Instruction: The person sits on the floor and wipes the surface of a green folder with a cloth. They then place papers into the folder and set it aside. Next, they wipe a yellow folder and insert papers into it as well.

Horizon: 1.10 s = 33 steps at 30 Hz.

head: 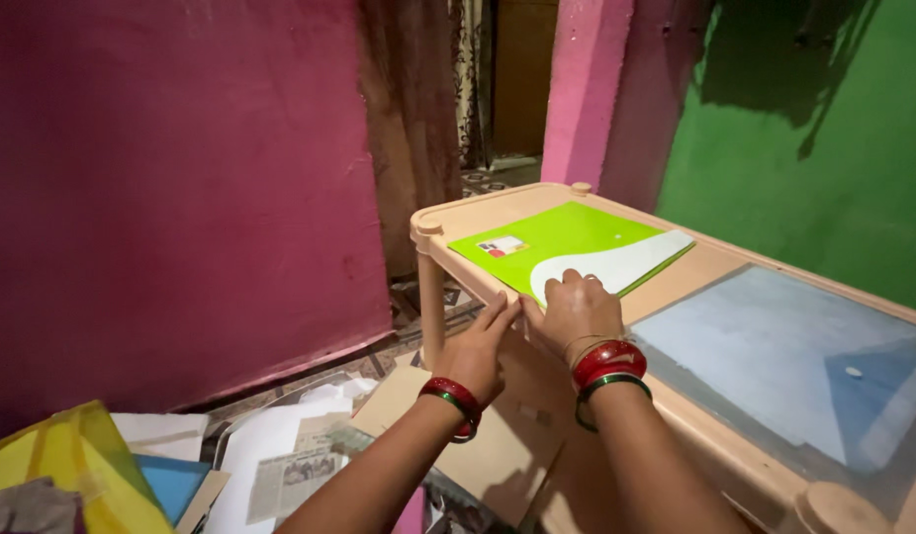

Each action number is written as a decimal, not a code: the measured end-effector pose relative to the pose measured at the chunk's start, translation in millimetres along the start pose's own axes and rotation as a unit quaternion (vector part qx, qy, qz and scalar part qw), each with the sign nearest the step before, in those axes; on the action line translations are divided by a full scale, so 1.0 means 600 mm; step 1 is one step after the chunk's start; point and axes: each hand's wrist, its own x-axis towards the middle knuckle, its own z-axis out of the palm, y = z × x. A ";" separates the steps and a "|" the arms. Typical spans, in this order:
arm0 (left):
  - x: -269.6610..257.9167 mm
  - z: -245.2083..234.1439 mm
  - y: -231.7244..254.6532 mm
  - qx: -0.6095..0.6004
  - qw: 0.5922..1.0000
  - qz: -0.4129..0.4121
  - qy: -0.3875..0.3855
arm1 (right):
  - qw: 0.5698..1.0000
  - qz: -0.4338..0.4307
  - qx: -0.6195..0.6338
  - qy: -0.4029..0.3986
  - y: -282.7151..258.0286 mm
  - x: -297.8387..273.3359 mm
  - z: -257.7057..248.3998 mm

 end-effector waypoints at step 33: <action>-0.189 -0.239 0.046 0.146 0.971 0.186 -0.025 | 0.988 0.010 -0.074 -0.134 -0.076 -0.113 -0.063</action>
